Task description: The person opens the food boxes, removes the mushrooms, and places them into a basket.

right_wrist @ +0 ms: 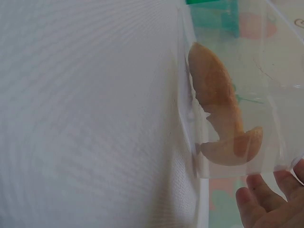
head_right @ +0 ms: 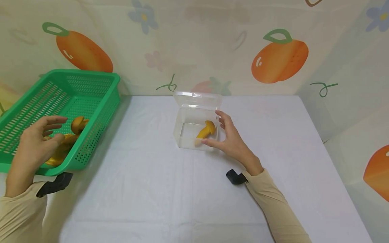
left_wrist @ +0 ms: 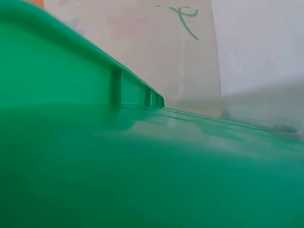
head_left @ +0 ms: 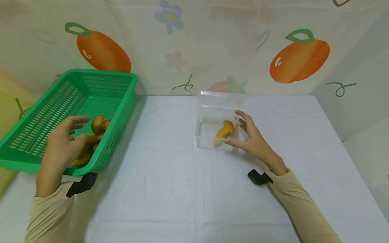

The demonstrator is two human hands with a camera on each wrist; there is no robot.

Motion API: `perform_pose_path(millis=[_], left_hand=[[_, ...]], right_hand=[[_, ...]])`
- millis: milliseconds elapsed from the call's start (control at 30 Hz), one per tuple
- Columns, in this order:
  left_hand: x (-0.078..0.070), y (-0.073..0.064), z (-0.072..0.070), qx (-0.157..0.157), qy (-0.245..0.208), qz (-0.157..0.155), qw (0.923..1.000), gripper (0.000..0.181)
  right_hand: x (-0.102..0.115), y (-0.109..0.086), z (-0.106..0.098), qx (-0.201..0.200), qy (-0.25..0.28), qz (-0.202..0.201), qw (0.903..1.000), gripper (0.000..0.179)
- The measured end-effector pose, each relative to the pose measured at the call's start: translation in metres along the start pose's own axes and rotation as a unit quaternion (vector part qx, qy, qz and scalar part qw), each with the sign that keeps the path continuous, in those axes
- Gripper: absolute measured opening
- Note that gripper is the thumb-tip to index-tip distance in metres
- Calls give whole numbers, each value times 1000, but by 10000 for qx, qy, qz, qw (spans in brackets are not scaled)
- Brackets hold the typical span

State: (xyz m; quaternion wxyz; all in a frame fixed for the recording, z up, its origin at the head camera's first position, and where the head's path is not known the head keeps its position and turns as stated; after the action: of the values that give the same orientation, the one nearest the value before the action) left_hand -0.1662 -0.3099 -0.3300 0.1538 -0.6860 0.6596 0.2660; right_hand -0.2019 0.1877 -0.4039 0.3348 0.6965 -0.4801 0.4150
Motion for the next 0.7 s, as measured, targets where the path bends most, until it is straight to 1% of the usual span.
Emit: perform_pose_path(millis=[67, 167, 233, 333, 567, 700], left_hand=[[-3, 0, 0, -70, -100, 143, 9998, 42], [-9, 0, 2, -191, -305, 478, 9982, 40], [-13, 0, 3, -238, -345, 631, 9971, 40], [-19, -2, 4, -323, -390, 974, 9940, 40], [-34, -7, 8, -260, -585, 1227, 9904, 39], [-44, -9, 10, -351, -668, 1556, 9849, 40]], right_hand=[[0, 0, 0, -3, 3, -2, 10000, 97], [1, 0, 0, -10, -4, -3, 10000, 97], [0, 0, 0, -16, -12, 0, 10000, 97], [0, -1, -1, -19, -16, -2, 10000, 97], [1, -1, 0, -16, 0, 1, 10000, 97], [1, 0, 0, -11, -1, 2, 10000, 97]])
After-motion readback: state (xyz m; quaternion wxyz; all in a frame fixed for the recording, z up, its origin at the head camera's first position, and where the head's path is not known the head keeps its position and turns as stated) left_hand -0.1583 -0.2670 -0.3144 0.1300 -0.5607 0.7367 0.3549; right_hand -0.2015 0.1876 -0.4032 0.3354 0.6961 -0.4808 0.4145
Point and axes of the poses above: each hand's wrist, its own y-axis towards the middle knuckle, its own z-axis out of the palm, x = y × z, the point moved 5 cm from there along y, towards the middle knuckle
